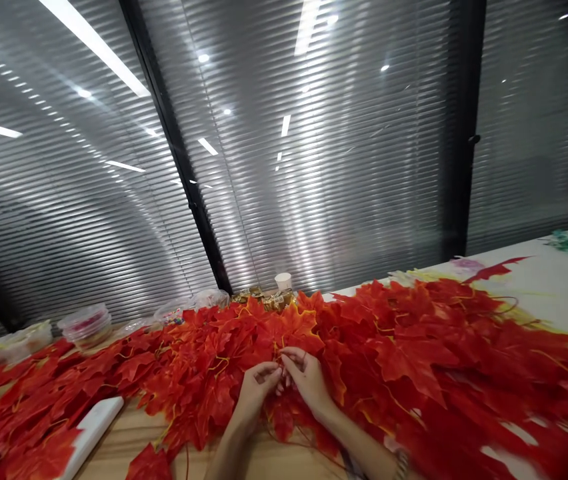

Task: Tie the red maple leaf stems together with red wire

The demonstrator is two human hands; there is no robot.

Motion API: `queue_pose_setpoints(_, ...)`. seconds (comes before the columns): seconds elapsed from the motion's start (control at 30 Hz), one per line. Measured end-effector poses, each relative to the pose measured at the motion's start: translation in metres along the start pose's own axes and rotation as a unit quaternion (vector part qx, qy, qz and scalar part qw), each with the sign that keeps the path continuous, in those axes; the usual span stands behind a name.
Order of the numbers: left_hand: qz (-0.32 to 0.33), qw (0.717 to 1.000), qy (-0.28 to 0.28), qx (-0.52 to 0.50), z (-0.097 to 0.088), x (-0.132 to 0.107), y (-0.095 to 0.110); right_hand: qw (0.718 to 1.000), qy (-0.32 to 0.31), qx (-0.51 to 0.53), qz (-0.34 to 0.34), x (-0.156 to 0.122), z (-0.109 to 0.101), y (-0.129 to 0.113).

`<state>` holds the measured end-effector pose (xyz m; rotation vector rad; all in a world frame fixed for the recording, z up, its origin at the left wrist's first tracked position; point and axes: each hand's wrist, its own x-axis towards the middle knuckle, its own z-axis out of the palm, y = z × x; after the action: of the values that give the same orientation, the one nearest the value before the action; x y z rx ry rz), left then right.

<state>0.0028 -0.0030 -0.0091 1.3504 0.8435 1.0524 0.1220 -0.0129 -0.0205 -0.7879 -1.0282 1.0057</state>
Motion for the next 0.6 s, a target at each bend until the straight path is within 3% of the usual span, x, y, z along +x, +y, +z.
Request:
queue_pose_setpoints(0.13,0.019,1.0,0.0,-0.004,0.001,-0.001,0.002,0.998,-0.007,-0.045,-0.032,-0.004,0.004,-0.005)
queue_pose_setpoints(0.37,0.031,0.998,0.047,0.0,0.0,0.001,0.004,0.985,0.031,-0.141,-0.09,-0.008,0.005,-0.003)
queue_pose_setpoints(0.6,0.039,0.998,0.055,0.009,0.003,-0.001,0.005,0.979,0.001,-0.176,-0.106,-0.012,0.003,-0.009)
